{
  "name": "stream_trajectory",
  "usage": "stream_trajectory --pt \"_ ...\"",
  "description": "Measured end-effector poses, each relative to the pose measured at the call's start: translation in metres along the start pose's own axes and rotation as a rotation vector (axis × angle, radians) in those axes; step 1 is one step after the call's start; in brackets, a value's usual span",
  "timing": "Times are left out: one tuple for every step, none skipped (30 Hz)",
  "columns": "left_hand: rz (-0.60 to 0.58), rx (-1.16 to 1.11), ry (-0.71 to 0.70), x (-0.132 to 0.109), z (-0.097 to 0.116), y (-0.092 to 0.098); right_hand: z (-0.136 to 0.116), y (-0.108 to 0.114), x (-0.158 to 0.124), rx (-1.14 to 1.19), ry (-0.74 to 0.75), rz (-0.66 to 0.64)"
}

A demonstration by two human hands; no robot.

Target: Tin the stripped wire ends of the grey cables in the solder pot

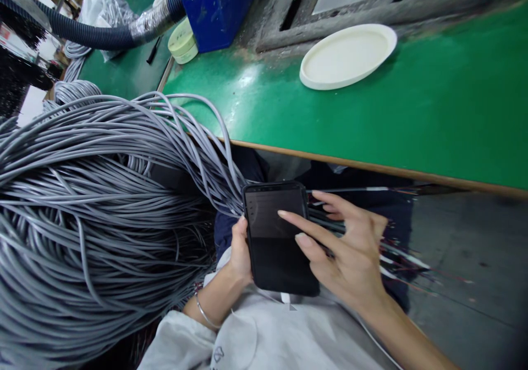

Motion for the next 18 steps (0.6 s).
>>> stream_trajectory --pt "0.003 0.006 -0.001 -0.0008 0.0003 -0.001 0.0 0.0 0.0001 -0.003 0.003 0.002" --pt "0.005 0.015 0.004 -0.0014 0.0003 -0.0017 -0.0002 0.0002 0.0003 -0.006 0.007 0.006" --pt "0.005 0.023 0.007 -0.0018 0.0002 -0.002 -0.0003 0.0006 0.0006 -0.011 0.009 0.014" --pt "0.0 0.03 0.008 -0.0021 0.0 -0.0022 -0.0004 0.0011 0.0009 -0.014 0.01 0.023" --pt "-0.012 0.032 0.008 -0.0022 -0.0002 -0.0025 -0.0004 0.0014 0.0013 -0.015 0.009 0.03" --pt "-0.029 0.029 0.008 -0.0023 -0.0005 -0.0028 -0.0004 0.0019 0.0016 -0.016 0.01 0.039" --pt "-0.048 0.023 0.009 -0.0024 -0.0008 -0.0032 -0.0003 0.0023 0.0018 -0.018 0.014 0.051" --pt "-0.064 0.014 0.013 -0.0024 -0.0011 -0.0034 -0.0001 0.0026 0.0019 -0.022 0.02 0.061" --pt "-0.074 0.004 0.02 -0.0024 -0.0014 -0.0036 0.0001 0.0028 0.0019 -0.024 0.027 0.068" --pt "-0.079 -0.005 0.026 -0.0024 -0.0016 -0.0035 0.0005 0.0028 0.0019 -0.027 0.032 0.074" --pt "-0.08 -0.013 0.027 -0.0023 -0.0016 -0.0033 0.0009 0.0028 0.0017 -0.031 0.036 0.079" --pt "-0.081 -0.02 0.024 -0.0021 -0.0016 -0.0029 0.0013 0.0026 0.0016 -0.033 0.038 0.081" --pt "-0.083 -0.026 0.021 -0.0018 -0.0016 -0.0026 0.0016 0.0024 0.0015 -0.035 0.036 0.081" --pt "-0.086 -0.03 0.02 -0.0014 -0.0017 -0.0021 0.0019 0.0024 0.0014 -0.037 0.034 0.086" --pt "-0.086 -0.033 0.019 -0.0008 -0.0019 -0.0016 0.002 0.0025 0.0014 -0.039 0.029 0.092" --pt "-0.082 -0.034 0.015 -0.0002 -0.0022 -0.0009 0.0019 0.0028 0.0014 -0.04 0.025 0.101" --pt "-0.075 -0.034 0.004 0.0005 -0.0022 -0.0002 0.002 0.0031 0.0014 -0.035 0.013 0.103" --pt "-0.066 -0.03 -0.011 0.0013 -0.0022 0.0006 0.0022 0.0032 0.0013 -0.023 -0.004 0.097"
Point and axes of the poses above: each hand's wrist, its own x-axis towards the middle knuckle, its own y-axis out of the back of the hand, z = x × y, the point moved 3 cm from there along x, towards the middle knuckle, and after that the axes turned 1 degree about -x, right-handed, at the moved point
